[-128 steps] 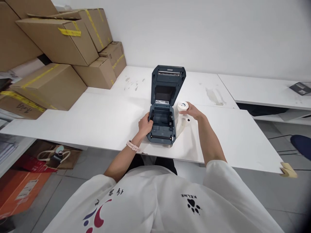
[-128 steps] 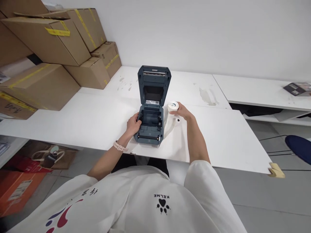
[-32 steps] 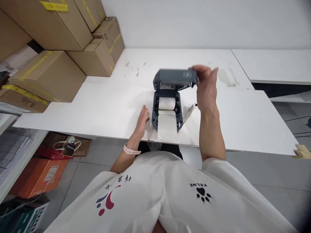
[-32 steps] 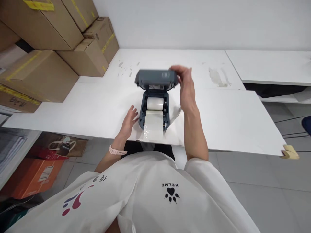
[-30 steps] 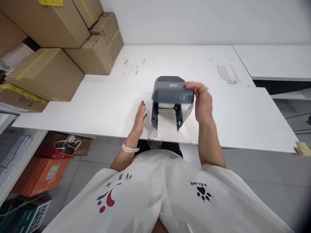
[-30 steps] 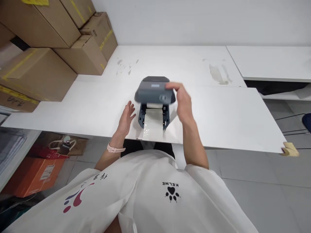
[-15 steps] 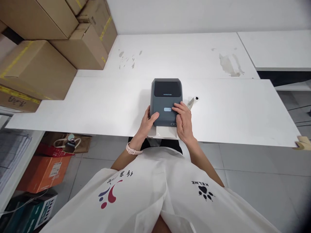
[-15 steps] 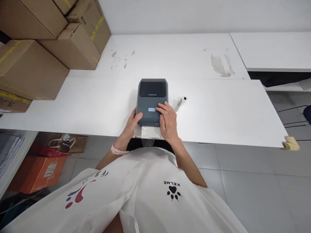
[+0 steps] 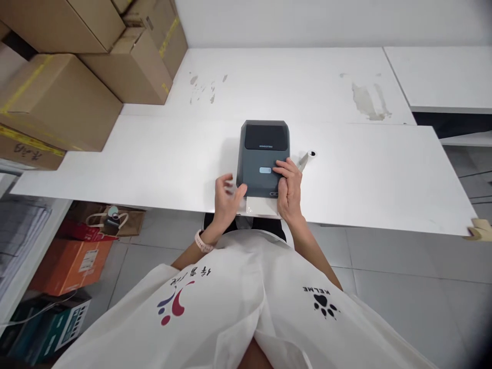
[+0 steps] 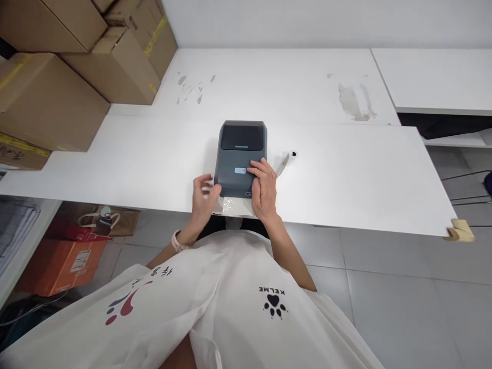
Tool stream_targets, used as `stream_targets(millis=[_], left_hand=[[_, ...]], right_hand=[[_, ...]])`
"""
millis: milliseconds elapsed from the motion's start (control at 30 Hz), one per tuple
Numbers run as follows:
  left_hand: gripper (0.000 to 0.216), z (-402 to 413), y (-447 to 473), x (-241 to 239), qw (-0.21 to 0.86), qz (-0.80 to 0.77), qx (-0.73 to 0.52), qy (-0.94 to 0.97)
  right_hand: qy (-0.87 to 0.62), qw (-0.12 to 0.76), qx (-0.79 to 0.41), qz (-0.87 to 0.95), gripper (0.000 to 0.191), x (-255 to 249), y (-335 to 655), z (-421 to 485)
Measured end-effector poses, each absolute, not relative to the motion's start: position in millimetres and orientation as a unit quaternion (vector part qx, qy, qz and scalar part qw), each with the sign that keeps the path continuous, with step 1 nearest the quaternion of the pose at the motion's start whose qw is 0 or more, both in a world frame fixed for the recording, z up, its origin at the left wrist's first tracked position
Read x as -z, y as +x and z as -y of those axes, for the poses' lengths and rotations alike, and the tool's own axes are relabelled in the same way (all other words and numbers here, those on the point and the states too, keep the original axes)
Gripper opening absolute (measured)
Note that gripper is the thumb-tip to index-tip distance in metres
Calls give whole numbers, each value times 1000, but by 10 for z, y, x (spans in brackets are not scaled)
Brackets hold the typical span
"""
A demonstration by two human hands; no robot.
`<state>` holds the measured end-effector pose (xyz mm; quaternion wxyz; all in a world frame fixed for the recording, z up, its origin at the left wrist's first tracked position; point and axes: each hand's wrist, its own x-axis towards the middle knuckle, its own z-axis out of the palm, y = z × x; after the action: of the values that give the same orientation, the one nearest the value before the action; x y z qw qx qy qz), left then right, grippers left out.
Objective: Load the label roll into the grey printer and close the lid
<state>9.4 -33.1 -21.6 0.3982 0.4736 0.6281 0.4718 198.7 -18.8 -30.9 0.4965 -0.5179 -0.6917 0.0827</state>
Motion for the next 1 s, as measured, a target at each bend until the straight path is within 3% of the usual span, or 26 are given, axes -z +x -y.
stream_targets(millis=[67, 167, 267, 400, 533, 700, 867, 1000], left_hand=[[29, 525, 108, 211, 426, -634, -436, 476], [41, 645, 166, 185, 643, -529, -302, 465], [39, 607, 211, 145, 730, -466, -266, 424], [37, 590, 161, 150, 686, -481, -274, 472], [50, 584, 26, 208, 618, -529, -311, 491], [36, 434, -65, 238, 441, -570, -489, 490], [69, 384, -16, 326, 458, -528, -427, 574], [74, 406, 38, 414, 437, -510, -425, 607]], right_hand=[[-525, 488, -88, 692, 36, 301, 1997, 188], [-536, 464, -80, 701, 40, 290, 2016, 194], [-530, 444, -64, 720, 49, 265, 2038, 216], [-557, 375, -11, 741, 47, 176, 2039, 244], [-580, 335, 15, 742, 35, 57, 1997, 215], [-577, 383, -35, 720, 35, 95, 1962, 243], [-607, 450, -115, 645, 58, 359, 2028, 413], [-604, 441, -165, 643, 58, 424, 2102, 482]])
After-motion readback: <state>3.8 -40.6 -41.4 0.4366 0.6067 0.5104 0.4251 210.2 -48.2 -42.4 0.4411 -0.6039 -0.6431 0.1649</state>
